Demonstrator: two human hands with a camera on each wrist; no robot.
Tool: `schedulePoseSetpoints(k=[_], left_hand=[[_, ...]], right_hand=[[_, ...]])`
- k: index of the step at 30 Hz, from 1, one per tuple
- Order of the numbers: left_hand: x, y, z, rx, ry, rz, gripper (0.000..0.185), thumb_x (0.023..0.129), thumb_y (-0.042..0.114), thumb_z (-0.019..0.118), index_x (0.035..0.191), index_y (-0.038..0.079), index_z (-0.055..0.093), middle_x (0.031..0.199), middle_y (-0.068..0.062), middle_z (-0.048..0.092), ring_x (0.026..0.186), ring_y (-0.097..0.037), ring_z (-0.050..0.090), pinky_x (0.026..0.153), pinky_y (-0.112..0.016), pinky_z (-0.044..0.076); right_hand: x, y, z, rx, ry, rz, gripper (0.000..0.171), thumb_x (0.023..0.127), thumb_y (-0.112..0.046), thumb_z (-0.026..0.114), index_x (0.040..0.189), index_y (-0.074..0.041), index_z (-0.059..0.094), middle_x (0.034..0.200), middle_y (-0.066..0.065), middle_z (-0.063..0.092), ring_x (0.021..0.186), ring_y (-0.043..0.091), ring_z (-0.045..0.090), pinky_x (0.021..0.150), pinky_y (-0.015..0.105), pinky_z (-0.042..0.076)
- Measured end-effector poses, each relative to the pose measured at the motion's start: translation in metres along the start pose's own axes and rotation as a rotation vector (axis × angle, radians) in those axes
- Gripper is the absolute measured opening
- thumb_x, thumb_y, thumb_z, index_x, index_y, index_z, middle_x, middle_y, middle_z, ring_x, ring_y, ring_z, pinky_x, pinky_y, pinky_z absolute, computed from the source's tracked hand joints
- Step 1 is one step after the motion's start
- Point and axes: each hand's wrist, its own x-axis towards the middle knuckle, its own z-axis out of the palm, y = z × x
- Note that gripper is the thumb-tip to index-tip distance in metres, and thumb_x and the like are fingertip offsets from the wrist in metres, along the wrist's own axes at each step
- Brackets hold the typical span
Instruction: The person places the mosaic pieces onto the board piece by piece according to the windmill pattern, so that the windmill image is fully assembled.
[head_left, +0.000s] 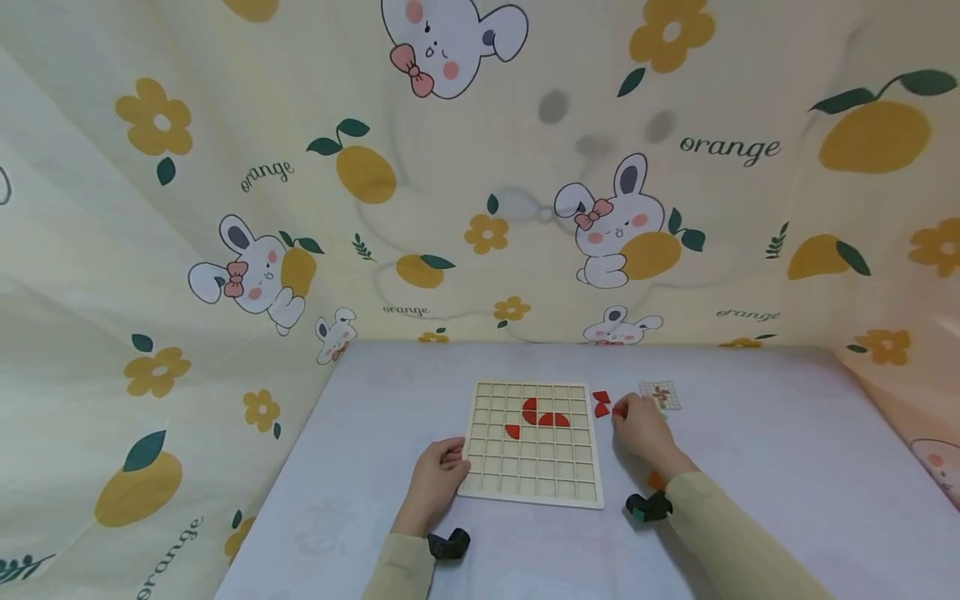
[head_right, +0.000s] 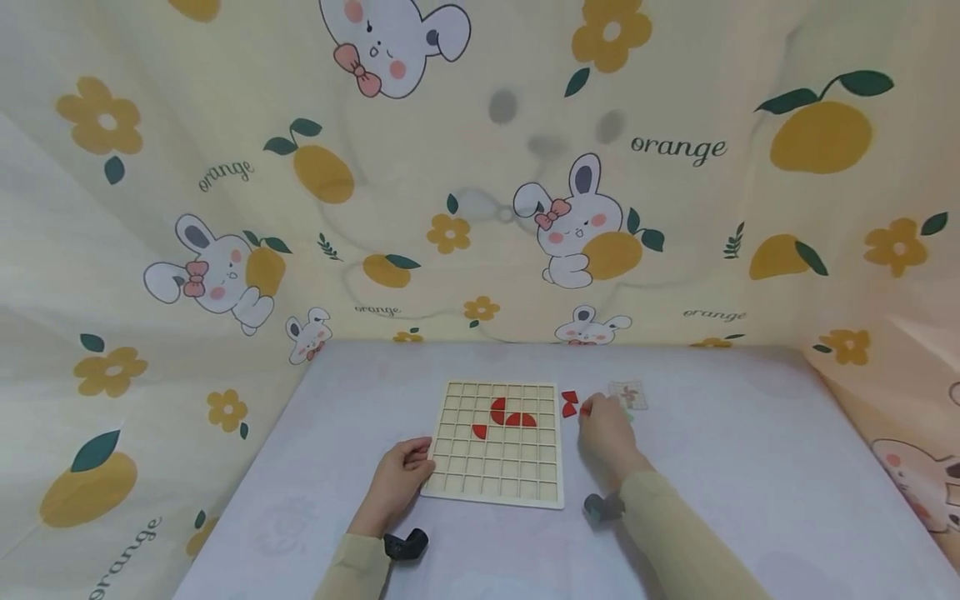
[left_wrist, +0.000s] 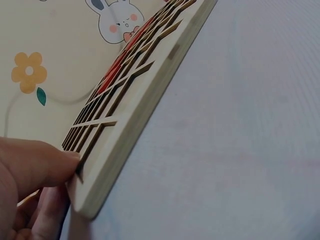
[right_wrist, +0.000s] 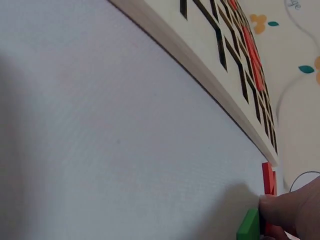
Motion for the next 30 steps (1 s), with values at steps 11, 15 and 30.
schedulePoseSetpoints(k=[11, 15, 30], left_hand=[[-0.001, -0.002, 0.0, -0.008, -0.007, -0.001, 0.044, 0.09, 0.009, 0.07, 0.133, 0.006, 0.062, 0.121, -0.01, 0.062, 0.107, -0.019, 0.06, 0.093, -0.036, 0.056], [-0.001, -0.001, 0.0, -0.004, -0.004, 0.011, 0.044, 0.09, 0.008, 0.07, 0.133, 0.005, 0.062, 0.121, -0.01, 0.062, 0.107, -0.019, 0.06, 0.093, -0.036, 0.056], [0.0, -0.002, 0.0, -0.005, -0.014, 0.016, 0.044, 0.091, 0.008, 0.069, 0.134, 0.005, 0.061, 0.122, -0.01, 0.062, 0.107, -0.019, 0.06, 0.094, -0.036, 0.056]], right_hand=[[-0.007, 0.005, -0.001, -0.016, -0.023, -0.044, 0.03, 0.097, -0.012, 0.062, 0.125, 0.0, 0.059, 0.11, 0.021, 0.064, 0.089, 0.029, 0.058, 0.08, 0.042, 0.056], [-0.011, 0.001, -0.006, -0.038, -0.023, -0.036, 0.026, 0.097, -0.013, 0.064, 0.12, -0.002, 0.061, 0.107, 0.019, 0.065, 0.088, 0.028, 0.057, 0.078, 0.04, 0.055], [-0.021, -0.043, 0.022, 0.274, 0.004, -0.039, 0.017, 0.098, -0.021, 0.063, 0.108, -0.008, 0.064, 0.099, 0.008, 0.065, 0.086, 0.02, 0.057, 0.067, 0.026, 0.048]])
